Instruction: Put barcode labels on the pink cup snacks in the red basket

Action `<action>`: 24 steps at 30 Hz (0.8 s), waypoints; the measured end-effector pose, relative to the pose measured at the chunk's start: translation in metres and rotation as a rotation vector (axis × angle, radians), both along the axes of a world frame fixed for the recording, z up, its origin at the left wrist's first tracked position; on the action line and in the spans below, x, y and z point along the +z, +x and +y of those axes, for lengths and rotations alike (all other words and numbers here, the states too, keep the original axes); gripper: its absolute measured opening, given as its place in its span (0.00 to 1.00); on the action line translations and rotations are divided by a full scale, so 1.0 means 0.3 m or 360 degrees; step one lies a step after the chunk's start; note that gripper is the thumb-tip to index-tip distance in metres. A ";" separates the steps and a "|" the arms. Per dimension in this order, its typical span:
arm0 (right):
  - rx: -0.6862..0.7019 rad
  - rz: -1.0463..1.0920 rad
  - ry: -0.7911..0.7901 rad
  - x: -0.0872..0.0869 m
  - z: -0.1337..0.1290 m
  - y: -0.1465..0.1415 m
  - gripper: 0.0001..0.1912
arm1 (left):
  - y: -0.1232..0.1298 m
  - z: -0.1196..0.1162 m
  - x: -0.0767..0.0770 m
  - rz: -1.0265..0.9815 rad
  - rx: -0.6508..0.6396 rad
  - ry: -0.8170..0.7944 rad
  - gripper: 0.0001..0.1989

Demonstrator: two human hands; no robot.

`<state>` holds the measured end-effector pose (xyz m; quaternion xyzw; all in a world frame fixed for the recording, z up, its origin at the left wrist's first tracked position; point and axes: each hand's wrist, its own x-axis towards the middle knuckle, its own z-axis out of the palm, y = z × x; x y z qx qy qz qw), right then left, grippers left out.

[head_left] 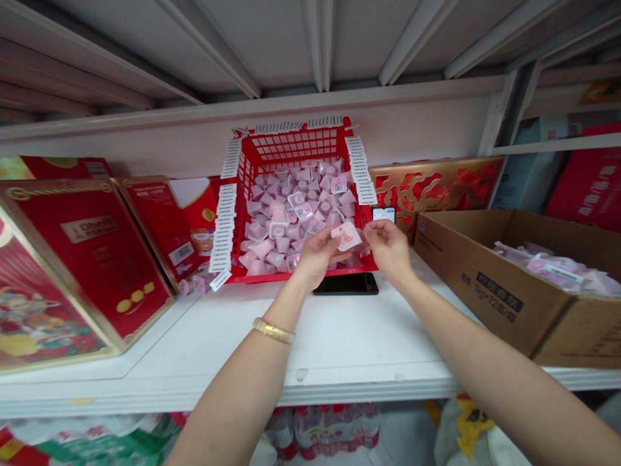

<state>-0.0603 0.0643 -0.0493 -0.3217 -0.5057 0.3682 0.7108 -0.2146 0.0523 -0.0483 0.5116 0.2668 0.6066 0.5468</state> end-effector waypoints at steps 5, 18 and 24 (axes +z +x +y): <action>-0.0173 0.0242 -0.0226 0.085 0.102 0.052 0.08 | 0.001 0.021 -0.009 -0.0050 0.0101 -0.0054 0.15; -0.0059 0.0365 -0.0429 0.145 0.191 0.038 0.11 | 0.006 -0.006 0.011 -0.0070 0.0022 -0.0085 0.17; -0.0137 0.0424 -0.0178 0.129 0.155 0.008 0.07 | 0.006 -0.004 0.008 -0.0038 -0.0003 -0.0058 0.16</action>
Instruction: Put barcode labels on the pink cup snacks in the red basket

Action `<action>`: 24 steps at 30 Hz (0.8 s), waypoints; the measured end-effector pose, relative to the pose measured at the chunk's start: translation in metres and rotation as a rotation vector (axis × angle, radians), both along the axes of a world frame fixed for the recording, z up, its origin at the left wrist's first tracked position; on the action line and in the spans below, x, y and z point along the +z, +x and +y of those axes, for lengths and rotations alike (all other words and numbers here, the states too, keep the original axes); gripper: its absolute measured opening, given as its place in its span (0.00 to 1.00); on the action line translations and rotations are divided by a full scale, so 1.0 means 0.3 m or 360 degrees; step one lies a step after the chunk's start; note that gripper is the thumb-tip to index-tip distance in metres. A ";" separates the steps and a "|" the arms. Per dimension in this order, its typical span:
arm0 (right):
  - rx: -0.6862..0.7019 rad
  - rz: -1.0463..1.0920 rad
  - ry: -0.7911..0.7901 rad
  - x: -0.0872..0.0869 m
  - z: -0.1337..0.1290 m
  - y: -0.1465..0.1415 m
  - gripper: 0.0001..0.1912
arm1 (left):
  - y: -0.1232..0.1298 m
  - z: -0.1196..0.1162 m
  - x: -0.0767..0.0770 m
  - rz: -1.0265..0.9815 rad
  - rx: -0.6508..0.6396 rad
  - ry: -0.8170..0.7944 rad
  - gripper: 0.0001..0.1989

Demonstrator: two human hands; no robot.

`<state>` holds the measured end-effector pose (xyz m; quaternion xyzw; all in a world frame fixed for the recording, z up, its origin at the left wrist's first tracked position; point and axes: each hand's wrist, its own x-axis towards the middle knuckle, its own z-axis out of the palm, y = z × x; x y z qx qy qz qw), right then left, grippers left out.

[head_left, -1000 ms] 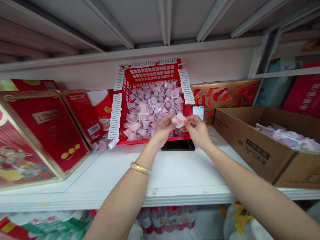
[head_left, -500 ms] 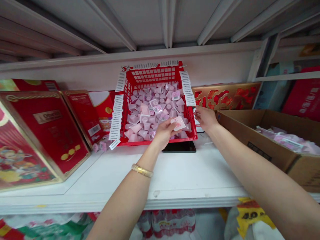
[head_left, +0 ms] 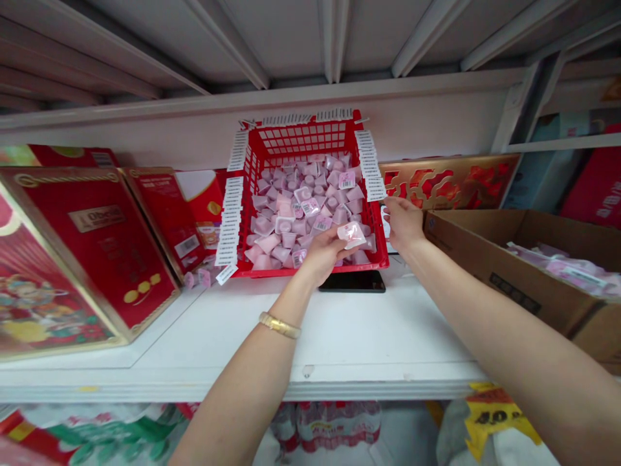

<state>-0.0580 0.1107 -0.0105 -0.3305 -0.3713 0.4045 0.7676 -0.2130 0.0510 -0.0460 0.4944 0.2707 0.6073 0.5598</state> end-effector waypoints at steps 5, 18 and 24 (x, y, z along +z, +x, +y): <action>0.0151 -0.0026 0.0173 -0.029 -0.084 -0.017 0.08 | 0.000 -0.001 0.000 0.0021 0.0004 0.0002 0.16; 0.0501 0.0028 0.0131 -0.132 -0.175 -0.056 0.17 | 0.000 -0.014 0.007 0.0049 -0.0044 0.0000 0.11; 0.0475 0.0008 0.0106 -0.138 -0.177 -0.063 0.16 | 0.006 -0.016 0.004 0.0064 0.0026 0.0010 0.15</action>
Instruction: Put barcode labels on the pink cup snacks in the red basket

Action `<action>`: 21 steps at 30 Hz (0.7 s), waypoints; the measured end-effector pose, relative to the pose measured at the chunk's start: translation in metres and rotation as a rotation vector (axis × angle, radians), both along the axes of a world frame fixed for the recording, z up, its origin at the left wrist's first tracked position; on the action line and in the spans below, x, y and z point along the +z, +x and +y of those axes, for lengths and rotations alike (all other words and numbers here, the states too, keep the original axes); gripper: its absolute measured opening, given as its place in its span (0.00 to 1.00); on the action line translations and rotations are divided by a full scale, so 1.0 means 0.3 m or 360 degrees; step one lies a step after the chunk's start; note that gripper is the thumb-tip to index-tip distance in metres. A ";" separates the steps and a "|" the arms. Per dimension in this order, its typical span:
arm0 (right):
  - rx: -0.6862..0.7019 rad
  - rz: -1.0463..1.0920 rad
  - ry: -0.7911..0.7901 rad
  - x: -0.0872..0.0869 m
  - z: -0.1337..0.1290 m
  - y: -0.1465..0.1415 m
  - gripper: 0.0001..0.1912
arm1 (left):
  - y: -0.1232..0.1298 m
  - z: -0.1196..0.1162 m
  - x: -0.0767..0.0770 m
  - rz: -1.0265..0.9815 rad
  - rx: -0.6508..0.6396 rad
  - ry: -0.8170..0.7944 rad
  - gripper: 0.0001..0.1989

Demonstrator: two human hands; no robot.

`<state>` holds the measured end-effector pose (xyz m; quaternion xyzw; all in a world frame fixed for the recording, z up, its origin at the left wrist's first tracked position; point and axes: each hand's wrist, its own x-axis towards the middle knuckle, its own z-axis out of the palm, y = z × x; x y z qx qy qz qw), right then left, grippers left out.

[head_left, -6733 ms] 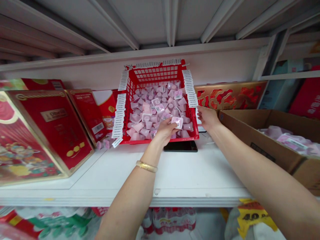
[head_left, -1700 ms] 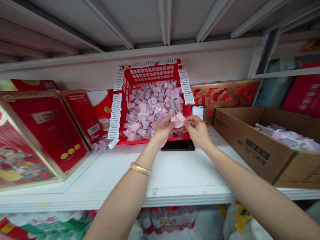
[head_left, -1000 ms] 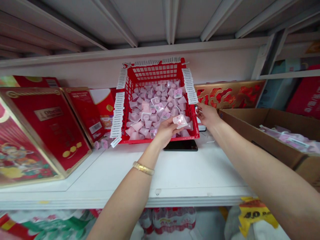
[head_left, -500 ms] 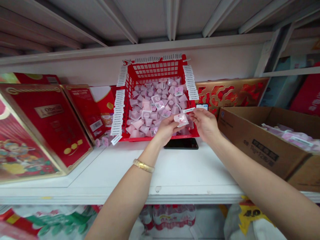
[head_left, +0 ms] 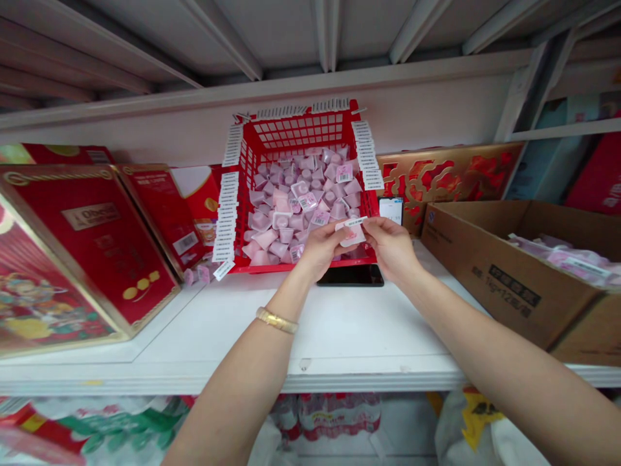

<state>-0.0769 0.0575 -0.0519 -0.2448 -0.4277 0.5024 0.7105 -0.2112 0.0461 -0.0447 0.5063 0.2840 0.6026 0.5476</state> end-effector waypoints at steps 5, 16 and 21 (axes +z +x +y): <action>-0.0021 -0.0044 -0.0025 -0.001 -0.011 0.002 0.16 | 0.004 0.004 -0.006 0.0009 0.0120 0.0008 0.16; 0.0014 -0.0156 -0.0134 0.013 -0.024 0.036 0.22 | 0.006 0.010 -0.013 0.0066 0.0215 0.0054 0.16; 0.0077 -0.0243 -0.0079 0.018 -0.034 0.033 0.23 | 0.012 0.002 -0.009 0.0148 0.0178 0.0041 0.16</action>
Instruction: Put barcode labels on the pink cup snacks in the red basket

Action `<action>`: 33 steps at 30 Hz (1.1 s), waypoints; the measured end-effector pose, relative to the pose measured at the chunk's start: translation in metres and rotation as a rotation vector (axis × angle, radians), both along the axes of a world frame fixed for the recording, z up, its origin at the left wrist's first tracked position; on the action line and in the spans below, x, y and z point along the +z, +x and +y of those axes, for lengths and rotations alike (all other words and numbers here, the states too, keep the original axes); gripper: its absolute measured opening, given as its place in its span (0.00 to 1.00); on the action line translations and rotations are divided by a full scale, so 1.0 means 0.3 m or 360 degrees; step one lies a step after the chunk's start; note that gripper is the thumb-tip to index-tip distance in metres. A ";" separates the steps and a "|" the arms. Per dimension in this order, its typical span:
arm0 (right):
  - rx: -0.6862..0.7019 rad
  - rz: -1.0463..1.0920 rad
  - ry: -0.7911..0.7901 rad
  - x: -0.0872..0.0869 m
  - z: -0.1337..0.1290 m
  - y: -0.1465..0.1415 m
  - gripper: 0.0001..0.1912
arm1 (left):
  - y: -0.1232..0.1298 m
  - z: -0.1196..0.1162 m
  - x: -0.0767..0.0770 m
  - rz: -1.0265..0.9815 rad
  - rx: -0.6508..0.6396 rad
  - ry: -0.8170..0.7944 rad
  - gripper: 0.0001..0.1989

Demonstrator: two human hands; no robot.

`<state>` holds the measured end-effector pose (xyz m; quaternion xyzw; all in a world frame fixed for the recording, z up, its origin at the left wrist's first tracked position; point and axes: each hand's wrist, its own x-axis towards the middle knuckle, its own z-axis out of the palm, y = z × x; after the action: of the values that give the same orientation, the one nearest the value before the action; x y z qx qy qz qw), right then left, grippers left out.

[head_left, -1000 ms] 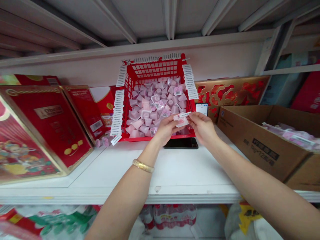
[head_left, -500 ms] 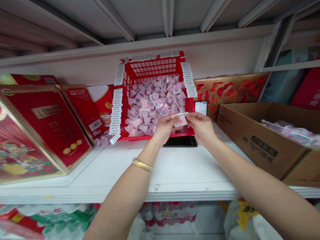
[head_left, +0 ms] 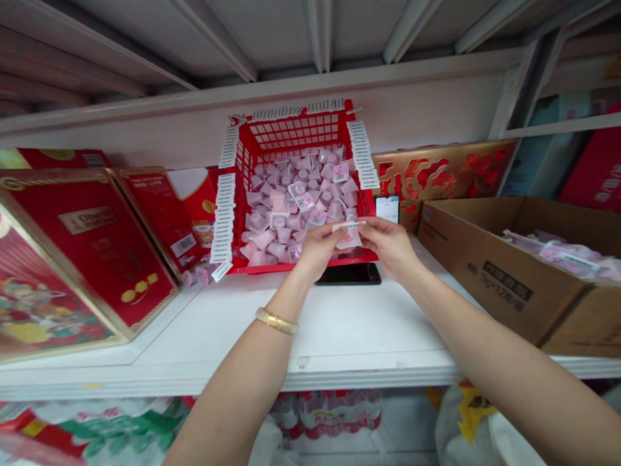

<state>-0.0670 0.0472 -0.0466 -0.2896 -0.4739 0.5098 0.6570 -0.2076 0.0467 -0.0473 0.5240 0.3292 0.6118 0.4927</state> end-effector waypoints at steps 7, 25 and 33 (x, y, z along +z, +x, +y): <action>-0.0045 -0.0104 0.0052 -0.010 -0.002 -0.004 0.16 | 0.001 -0.006 -0.001 0.0066 -0.0053 -0.0009 0.15; -0.0096 -0.0153 0.0110 -0.023 -0.001 -0.007 0.12 | 0.003 0.002 -0.006 0.0059 -0.0077 0.0021 0.13; -0.0080 -0.0173 0.0131 -0.025 0.003 -0.005 0.12 | -0.001 0.000 -0.009 0.0081 -0.0088 0.0022 0.16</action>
<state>-0.0684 0.0480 -0.0539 -0.3014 -0.5219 0.4567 0.6544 -0.2080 0.0467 -0.0499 0.5517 0.3228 0.5865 0.4974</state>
